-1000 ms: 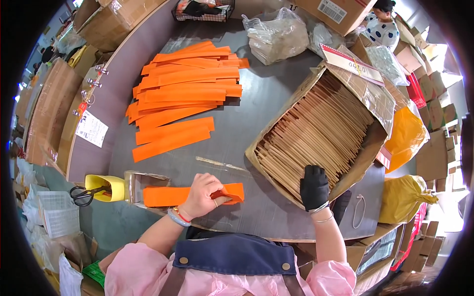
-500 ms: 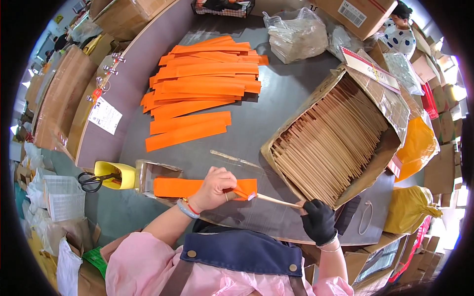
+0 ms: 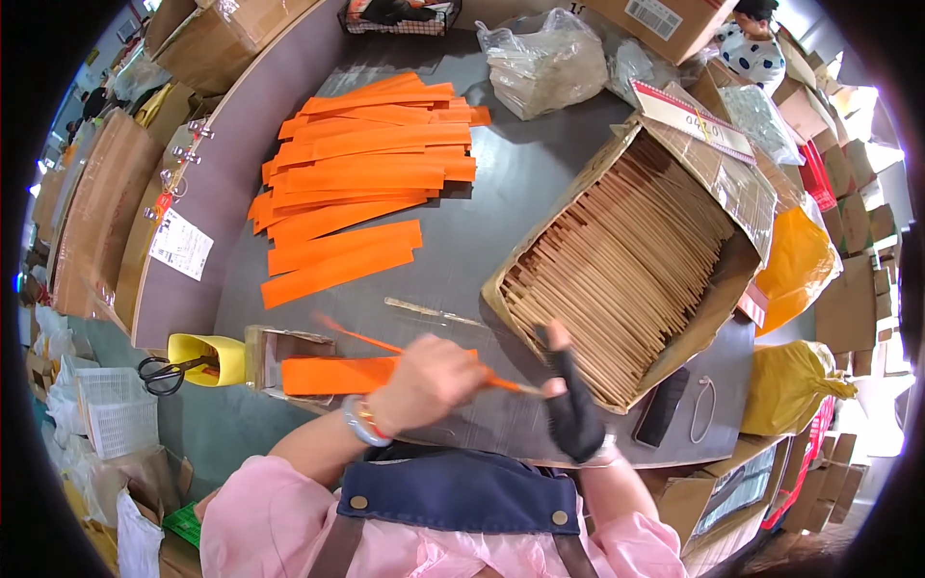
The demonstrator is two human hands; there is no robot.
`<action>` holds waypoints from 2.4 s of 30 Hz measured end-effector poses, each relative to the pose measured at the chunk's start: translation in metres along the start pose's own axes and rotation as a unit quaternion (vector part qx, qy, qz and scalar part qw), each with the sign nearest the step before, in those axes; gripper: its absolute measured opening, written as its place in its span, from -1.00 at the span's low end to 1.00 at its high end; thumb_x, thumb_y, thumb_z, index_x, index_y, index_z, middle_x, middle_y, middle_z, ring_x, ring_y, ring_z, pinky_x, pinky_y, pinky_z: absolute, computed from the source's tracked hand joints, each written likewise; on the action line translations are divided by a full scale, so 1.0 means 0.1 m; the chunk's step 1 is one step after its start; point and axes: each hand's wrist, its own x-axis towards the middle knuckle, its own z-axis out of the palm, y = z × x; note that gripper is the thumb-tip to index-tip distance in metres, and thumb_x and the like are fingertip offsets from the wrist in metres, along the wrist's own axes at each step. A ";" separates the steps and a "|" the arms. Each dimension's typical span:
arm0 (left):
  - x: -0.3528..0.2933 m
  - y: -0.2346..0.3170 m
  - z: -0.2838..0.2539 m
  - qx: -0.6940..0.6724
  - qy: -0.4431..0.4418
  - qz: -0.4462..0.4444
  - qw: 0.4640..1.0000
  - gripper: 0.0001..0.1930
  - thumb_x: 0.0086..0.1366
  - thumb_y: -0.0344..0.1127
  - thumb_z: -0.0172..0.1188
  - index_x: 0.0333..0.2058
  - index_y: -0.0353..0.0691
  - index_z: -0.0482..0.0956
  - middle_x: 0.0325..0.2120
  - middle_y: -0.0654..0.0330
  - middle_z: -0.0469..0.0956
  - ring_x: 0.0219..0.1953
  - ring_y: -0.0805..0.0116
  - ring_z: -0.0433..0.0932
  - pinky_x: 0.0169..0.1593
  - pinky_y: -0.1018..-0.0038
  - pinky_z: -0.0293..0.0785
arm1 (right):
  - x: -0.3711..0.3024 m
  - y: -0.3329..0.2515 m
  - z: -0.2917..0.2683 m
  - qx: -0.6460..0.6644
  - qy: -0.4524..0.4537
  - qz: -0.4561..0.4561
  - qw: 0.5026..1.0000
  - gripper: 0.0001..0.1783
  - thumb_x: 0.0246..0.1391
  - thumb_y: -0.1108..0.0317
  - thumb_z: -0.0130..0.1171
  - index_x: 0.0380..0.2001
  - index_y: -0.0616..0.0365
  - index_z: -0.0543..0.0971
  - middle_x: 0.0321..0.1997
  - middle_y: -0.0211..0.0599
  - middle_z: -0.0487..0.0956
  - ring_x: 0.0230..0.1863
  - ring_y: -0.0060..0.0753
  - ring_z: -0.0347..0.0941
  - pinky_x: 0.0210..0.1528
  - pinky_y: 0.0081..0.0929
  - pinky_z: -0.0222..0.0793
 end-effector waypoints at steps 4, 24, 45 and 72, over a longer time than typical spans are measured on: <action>0.09 -0.20 -0.04 0.058 0.018 0.015 0.998 -0.72 -0.06 -0.29 0.42 -0.30 -0.07 0.63 -0.32 0.31 0.54 -0.26 0.30 0.50 -0.21 0.34 0.37 | 0.11 0.11 -0.02 0.007 -0.025 -0.095 0.995 -0.37 0.17 0.28 0.22 0.26 0.25 0.35 0.15 0.13 0.47 0.22 0.17 0.37 0.25 -0.07 0.26; -0.48 -0.38 0.27 -0.088 0.048 -0.137 0.985 -0.53 -0.16 -0.01 0.58 -0.34 -0.10 0.58 -0.39 0.30 0.50 -0.30 0.27 0.45 -0.17 0.35 0.24 | 0.17 0.82 -0.29 -0.377 0.020 0.016 0.926 -0.76 -0.06 0.37 0.23 -0.28 0.13 0.46 -0.28 -0.07 0.47 -0.17 0.10 0.41 -0.17 -0.04 0.35; -0.54 -0.45 0.21 -0.195 0.013 -0.153 0.969 -0.82 0.02 -0.35 0.39 -0.39 -0.10 0.58 -0.36 0.35 0.53 -0.29 0.32 0.48 -0.11 0.37 0.22 | -0.06 0.19 -0.37 -0.197 -0.070 -0.063 0.976 -0.86 0.05 0.46 0.17 -0.26 0.10 0.54 -0.40 -0.16 0.51 -0.31 0.02 0.45 -0.27 -0.14 0.31; -0.47 -0.37 0.29 -0.088 0.060 -0.166 0.980 -0.65 -0.04 -0.16 0.53 -0.32 -0.17 0.64 -0.33 0.23 0.48 -0.26 0.19 0.42 -0.12 0.33 0.31 | 0.12 0.88 -0.24 -0.409 0.054 0.017 0.911 -0.80 -0.09 0.34 0.26 -0.36 0.10 0.52 -0.21 -0.22 0.52 -0.13 -0.04 0.44 -0.10 -0.12 0.39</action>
